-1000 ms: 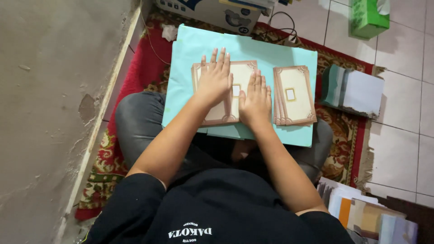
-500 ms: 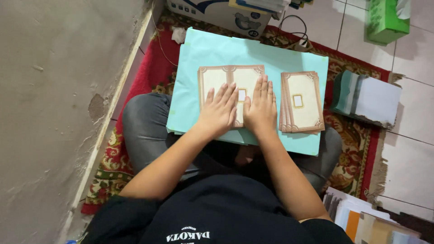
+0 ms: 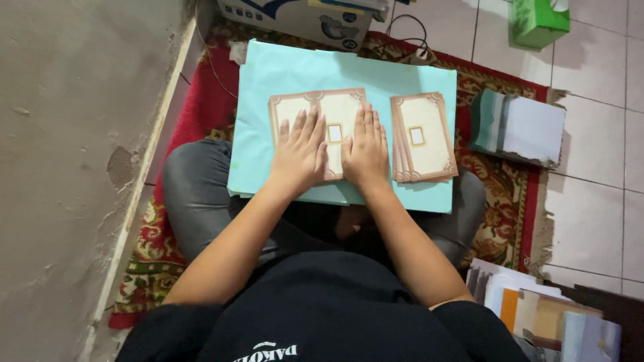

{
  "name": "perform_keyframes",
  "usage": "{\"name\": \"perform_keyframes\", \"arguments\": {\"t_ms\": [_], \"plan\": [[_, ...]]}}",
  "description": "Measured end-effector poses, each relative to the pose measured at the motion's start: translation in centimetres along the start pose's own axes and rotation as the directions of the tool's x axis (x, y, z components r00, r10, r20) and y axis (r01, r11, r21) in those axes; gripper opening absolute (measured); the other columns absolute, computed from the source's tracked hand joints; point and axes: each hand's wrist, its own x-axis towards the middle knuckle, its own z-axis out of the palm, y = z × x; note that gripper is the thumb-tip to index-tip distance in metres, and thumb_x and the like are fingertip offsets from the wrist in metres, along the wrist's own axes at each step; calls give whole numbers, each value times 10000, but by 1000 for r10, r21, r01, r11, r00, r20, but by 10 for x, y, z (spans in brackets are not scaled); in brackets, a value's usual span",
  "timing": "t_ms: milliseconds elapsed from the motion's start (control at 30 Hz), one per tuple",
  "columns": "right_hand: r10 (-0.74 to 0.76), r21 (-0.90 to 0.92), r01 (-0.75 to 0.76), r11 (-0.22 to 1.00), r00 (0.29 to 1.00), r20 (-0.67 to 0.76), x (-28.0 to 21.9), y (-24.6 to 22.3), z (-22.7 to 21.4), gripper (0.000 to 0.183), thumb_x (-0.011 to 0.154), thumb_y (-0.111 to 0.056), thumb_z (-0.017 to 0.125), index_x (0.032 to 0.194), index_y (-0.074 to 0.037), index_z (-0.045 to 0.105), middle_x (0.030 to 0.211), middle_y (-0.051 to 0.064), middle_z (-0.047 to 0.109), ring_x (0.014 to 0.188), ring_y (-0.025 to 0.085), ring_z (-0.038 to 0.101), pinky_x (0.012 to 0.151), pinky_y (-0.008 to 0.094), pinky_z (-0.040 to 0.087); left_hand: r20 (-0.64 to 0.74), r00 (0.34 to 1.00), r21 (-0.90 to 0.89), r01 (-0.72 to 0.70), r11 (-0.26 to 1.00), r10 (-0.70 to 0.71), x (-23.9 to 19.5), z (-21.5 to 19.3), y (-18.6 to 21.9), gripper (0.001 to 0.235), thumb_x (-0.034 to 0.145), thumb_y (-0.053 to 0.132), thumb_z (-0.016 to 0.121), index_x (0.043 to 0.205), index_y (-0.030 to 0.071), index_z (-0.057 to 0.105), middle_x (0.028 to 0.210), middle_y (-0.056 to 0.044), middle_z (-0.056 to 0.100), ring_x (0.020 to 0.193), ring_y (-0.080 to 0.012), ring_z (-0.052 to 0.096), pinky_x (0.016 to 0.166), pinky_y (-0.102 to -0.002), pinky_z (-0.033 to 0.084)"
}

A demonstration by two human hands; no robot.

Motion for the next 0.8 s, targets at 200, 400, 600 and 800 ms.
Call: {"name": "perform_keyframes", "arguments": {"t_ms": [200, 400, 600, 800], "plan": [[-136, 273, 202, 940, 961, -242, -17, 8, -34, 219, 934, -126, 681, 1131, -120, 777, 1612, 148, 429, 1562, 332, 222, 1265, 431, 75, -28, 999, -37, -46, 998, 44, -23, 3, -12, 614, 1034, 356, 386, 1612, 163, 318, 1645, -113, 345, 1500, -327, 338, 1205, -542, 202], [282, 44, -278, 959, 951, -127, -54, 118, -63, 756, 872, -503, 791, 1450, -91, 533, 1605, 263, 356, 1521, 465, 172, 1190, 690, 114, -1, 1000, -47, -28, 998, 28, -23, -10, -6, 603, 1042, 339, 390, 1614, 163, 317, 1645, -102, 349, 1504, -322, 330, 1204, -523, 197], [543, 228, -531, 816, 840, 13, -69, 193, -54, 1125, 748, -690, 844, 1569, -82, 373, 1531, 254, 472, 1455, 417, 397, 1233, 571, 184, -15, 999, -22, -33, 999, 32, -24, -9, -6, 605, 1039, 333, 387, 1615, 161, 320, 1646, -103, 345, 1501, -322, 334, 1203, -527, 194], [381, 37, -379, 925, 914, -142, -58, 169, -73, 925, 755, -555, 883, 1412, 6, 554, 1420, 232, 535, 1383, 467, 429, 1148, 619, 278, -51, 997, -22, -53, 998, 52, -26, -9, -8, 610, 1021, 328, 422, 1603, 161, 346, 1634, -105, 366, 1492, -324, 349, 1196, -530, 206]]}}
